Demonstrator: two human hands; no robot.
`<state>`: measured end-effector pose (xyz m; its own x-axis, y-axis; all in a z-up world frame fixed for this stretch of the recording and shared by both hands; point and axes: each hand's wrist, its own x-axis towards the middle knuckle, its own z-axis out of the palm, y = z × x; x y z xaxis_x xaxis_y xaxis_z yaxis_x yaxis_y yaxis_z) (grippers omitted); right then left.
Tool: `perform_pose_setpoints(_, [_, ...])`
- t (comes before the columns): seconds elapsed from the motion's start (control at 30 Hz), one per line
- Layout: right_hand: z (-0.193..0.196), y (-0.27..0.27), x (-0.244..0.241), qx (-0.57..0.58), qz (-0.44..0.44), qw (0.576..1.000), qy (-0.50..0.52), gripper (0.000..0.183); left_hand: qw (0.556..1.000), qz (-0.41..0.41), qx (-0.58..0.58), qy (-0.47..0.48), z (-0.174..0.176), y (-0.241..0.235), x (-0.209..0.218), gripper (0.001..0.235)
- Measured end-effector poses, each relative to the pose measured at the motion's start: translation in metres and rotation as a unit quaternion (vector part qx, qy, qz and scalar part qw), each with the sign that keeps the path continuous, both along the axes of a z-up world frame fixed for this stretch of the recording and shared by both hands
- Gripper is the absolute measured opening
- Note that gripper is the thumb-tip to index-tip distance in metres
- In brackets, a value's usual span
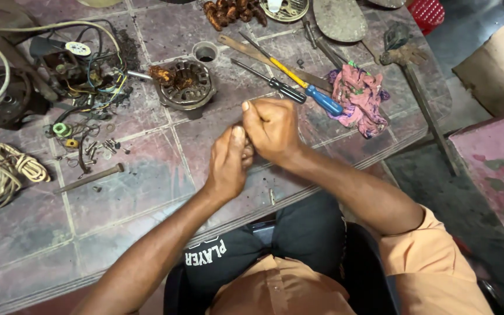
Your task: The recorder is disassembling a small electric motor or fan stator at a workbench.
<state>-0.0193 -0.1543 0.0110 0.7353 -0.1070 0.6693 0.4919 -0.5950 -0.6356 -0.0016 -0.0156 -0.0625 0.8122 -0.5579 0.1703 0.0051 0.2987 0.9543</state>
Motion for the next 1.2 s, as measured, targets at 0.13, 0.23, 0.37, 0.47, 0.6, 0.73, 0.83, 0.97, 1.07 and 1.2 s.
perform_pose_setpoints(0.13, [-0.012, -0.010, 0.011, -0.119, -0.032, 0.992, -0.040, 0.033, 0.978, -0.062, -0.057, 0.190, 0.003, -0.004, 0.007, 0.039])
perform_pose_setpoints(0.23, [-0.025, -0.016, 0.018, -0.176, -0.042, 0.979, -0.092, 0.033, 0.962, -0.075, -0.045, 0.260, 0.009, -0.005, 0.011, 0.036])
perform_pose_setpoints(0.37, [-0.039, -0.025, 0.018, -0.091, -0.050, 0.995, -0.005, 0.042, 0.995, -0.045, 0.011, 0.083, 0.012, 0.000, 0.013, 0.035])
perform_pose_setpoints(0.47, [-0.026, -0.024, 0.007, -0.032, -0.006, 0.997, 0.070, 0.045, 0.971, 0.064, 0.136, -0.186, 0.048, 0.012, 0.007, 0.041])
perform_pose_setpoints(0.6, [-0.005, -0.021, -0.010, -0.021, 0.022, 0.984, 0.177, 0.041, 0.793, 0.216, 0.179, -0.541, 0.090, 0.016, 0.001, 0.075])
perform_pose_setpoints(0.73, [-0.016, -0.027, -0.012, -0.029, 0.011, 0.984, 0.177, 0.038, 0.844, 0.131, 0.193, -0.483, 0.066, 0.014, 0.007, 0.080])
perform_pose_setpoints(0.83, [-0.027, -0.040, -0.015, -0.085, 0.028, 0.988, 0.126, 0.034, 0.916, -0.012, 0.216, -0.337, 0.056, 0.014, 0.012, 0.072])
perform_pose_setpoints(0.97, [-0.019, -0.046, -0.029, -0.146, 0.121, 0.977, 0.097, 0.023, 0.916, -0.067, 0.251, -0.307, 0.051, 0.012, 0.017, 0.078])
perform_pose_setpoints(1.07, [-0.018, -0.037, -0.038, -0.157, 0.129, 0.971, 0.123, 0.023, 0.903, -0.048, 0.248, -0.348, 0.051, 0.013, 0.016, 0.081])
perform_pose_setpoints(1.2, [-0.032, -0.028, -0.041, -0.088, 0.135, 0.981, 0.105, 0.021, 0.832, 0.034, 0.226, -0.506, 0.061, 0.010, 0.014, 0.084])
